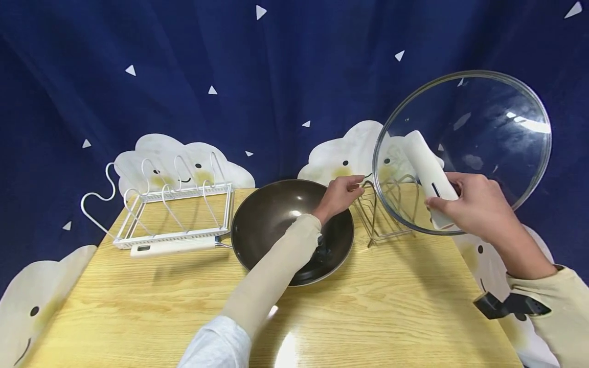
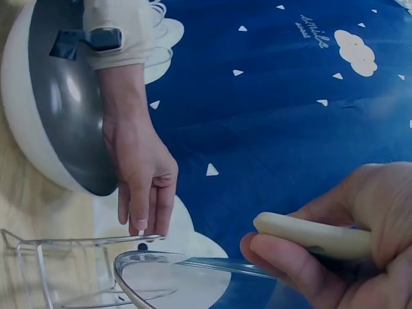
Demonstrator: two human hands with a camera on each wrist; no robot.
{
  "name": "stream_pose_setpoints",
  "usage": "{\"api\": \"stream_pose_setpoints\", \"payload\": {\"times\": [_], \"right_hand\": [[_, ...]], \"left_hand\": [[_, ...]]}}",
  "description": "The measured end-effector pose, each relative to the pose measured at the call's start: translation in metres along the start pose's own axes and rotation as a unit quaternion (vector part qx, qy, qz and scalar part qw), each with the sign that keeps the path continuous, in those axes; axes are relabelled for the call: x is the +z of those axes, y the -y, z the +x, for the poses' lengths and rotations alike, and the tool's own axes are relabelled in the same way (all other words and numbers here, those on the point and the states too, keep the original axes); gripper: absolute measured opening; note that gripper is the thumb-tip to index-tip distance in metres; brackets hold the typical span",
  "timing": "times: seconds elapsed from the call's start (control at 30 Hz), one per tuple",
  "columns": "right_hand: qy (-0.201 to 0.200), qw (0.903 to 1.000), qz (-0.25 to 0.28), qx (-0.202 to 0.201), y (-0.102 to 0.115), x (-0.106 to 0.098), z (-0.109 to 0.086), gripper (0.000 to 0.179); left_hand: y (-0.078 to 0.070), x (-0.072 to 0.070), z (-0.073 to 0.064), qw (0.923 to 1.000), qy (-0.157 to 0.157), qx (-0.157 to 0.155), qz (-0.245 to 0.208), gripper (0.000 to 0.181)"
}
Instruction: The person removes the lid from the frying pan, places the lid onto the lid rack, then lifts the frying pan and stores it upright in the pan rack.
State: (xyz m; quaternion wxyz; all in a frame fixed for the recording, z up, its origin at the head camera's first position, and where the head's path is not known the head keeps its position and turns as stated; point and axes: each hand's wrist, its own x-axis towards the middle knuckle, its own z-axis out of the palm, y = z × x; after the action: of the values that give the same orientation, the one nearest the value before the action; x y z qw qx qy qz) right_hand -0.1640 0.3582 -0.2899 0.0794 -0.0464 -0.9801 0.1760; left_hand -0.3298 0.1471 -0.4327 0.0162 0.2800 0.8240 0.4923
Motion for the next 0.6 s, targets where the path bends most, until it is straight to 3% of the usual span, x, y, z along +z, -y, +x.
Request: {"api": "stream_pose_setpoints", "payload": {"times": [0.13, 0.37, 0.6], "right_hand": [[0.011, 0.9999, 0.005, -0.004, -0.001, 0.004, 0.001, 0.062], [0.018, 0.9994, 0.013, -0.028, -0.005, 0.013, 0.003, 0.058], [0.015, 0.9992, 0.012, -0.035, -0.006, 0.025, 0.005, 0.054]], "left_hand": [[0.001, 0.006, 0.003, 0.9999, -0.002, 0.001, -0.01, 0.038], [0.002, 0.008, 0.007, 0.999, -0.035, 0.005, -0.027, 0.031], [0.002, 0.013, 0.01, 0.9967, -0.053, -0.009, -0.061, 0.025]]}}
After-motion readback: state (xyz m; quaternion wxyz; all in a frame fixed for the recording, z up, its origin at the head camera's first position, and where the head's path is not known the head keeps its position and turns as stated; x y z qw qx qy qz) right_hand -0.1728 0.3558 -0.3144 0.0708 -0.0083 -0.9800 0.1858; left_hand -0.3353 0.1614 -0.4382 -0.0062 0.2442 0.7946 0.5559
